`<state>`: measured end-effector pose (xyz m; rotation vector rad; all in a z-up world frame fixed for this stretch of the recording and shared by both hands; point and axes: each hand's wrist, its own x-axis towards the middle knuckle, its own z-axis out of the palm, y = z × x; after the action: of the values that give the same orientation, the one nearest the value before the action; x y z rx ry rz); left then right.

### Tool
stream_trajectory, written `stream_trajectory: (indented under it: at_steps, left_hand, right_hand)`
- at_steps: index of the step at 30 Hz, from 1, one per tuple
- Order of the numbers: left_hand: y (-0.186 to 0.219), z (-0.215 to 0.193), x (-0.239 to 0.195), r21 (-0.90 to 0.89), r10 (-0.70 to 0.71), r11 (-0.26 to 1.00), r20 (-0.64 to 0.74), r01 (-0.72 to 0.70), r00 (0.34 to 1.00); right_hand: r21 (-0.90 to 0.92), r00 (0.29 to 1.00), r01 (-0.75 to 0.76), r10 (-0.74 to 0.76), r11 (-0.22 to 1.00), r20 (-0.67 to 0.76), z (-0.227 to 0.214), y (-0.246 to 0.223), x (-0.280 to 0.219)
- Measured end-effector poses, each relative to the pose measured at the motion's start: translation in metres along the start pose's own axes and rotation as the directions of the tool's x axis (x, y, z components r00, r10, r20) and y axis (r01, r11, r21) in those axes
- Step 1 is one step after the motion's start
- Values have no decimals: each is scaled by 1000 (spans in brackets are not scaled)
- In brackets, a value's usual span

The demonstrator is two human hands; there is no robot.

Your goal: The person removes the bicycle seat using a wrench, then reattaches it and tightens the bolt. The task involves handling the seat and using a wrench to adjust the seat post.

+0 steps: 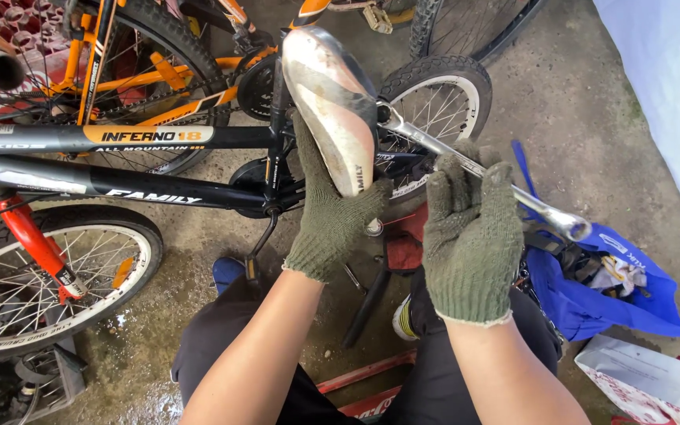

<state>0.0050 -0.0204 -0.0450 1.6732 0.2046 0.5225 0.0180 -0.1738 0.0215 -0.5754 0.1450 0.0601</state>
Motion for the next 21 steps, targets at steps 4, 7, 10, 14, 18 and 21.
stream_trajectory:
  at_steps: [4,7,10,14,18,21]
  left_hand:
    - [-4,1,-1,-40,32,999,26,-31,999]
    - [23,-5,-3,-90,-10,996,69,16,998]
    - [20,-14,4,-58,29,998,170,-19,985]
    - [48,-19,6,-246,-10,959,454,137,891]
    - [27,-4,-9,-107,-186,943,618,315,764]
    - [-26,1,-25,-213,-64,934,692,287,719]
  right_hand:
    - [40,996,-64,66,997,-62,1,-6,4]
    - [-49,999,12,-10,999,37,8,-10,6]
    - [-179,992,82,-64,980,108,24,-27,22]
    - [-446,990,139,-122,884,66,35,-62,56]
    - [-439,991,130,-128,889,33,28,-63,52]
    - [-425,990,126,-139,896,-1,22,-64,50]
